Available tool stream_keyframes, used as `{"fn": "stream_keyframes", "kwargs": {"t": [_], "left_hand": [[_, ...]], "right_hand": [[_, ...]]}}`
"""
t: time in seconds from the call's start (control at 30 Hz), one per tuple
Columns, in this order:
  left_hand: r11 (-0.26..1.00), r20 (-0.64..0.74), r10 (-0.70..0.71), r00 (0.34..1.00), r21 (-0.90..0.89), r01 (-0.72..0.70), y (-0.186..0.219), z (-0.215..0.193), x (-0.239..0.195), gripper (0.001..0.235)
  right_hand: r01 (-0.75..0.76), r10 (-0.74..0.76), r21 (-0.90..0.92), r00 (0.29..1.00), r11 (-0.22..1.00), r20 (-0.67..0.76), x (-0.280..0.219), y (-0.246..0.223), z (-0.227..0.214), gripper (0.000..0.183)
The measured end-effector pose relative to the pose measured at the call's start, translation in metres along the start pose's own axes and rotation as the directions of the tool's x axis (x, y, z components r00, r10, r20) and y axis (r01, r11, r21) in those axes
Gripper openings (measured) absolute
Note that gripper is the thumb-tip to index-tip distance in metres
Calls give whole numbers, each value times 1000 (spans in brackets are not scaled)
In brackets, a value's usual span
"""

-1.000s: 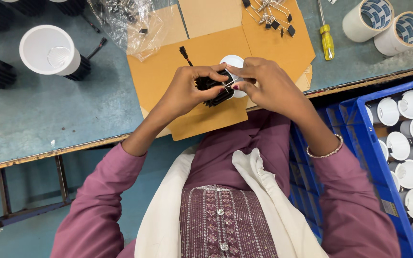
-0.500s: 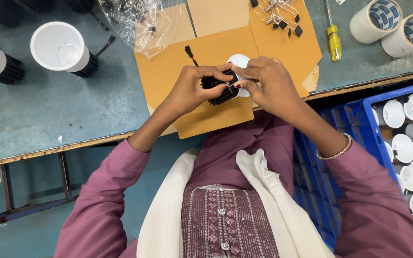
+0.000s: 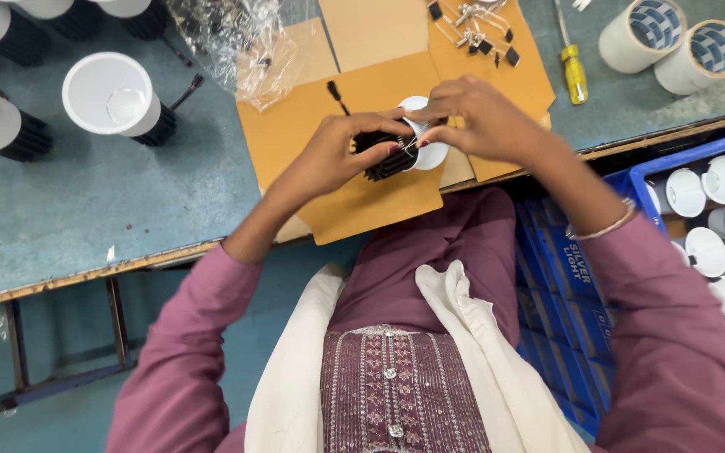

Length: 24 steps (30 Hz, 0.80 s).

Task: The person assembles small electronic components by inserting metal springs into a black finned housing and securing them with a yellow-handled screwdriver. They repeatedly pick up white cylindrical housings from a blue crate, attach the finned assembly, and place the completed units back into the crate.

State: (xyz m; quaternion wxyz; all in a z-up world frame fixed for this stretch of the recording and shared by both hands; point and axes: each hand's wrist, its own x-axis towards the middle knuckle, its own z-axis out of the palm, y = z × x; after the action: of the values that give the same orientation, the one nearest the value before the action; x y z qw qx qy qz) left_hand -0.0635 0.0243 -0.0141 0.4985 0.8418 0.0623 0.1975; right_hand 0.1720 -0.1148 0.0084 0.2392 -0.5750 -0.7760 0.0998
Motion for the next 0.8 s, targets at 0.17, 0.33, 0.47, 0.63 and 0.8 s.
{"fn": "stream_keyframes", "kwargs": {"t": [0.17,0.33,0.47,0.63,0.8], "left_hand": [[997,-347,30,937,83,-2,15,24,-8,67],[984,-229,45,972,178,-4,30,21,3,69],[793,145,19,989,600,-103,46,21,36,77],[498,74,245,967,846,-191,54,75,87,76],[715,403,32,915,630,-303,46,182,148,43]], "right_hand": [[-154,243,229,867,961,-434,-22,-42,47,25],[-298,385,245,687,923,-616,-32,-61,97,21],[-353,459,293,651,888,-605,-28,-55,137,17],[-175,297,245,689,953,-662,-19,-30,175,38],[-225,215,47,821,973,-529,-24,-19,173,26]]}}
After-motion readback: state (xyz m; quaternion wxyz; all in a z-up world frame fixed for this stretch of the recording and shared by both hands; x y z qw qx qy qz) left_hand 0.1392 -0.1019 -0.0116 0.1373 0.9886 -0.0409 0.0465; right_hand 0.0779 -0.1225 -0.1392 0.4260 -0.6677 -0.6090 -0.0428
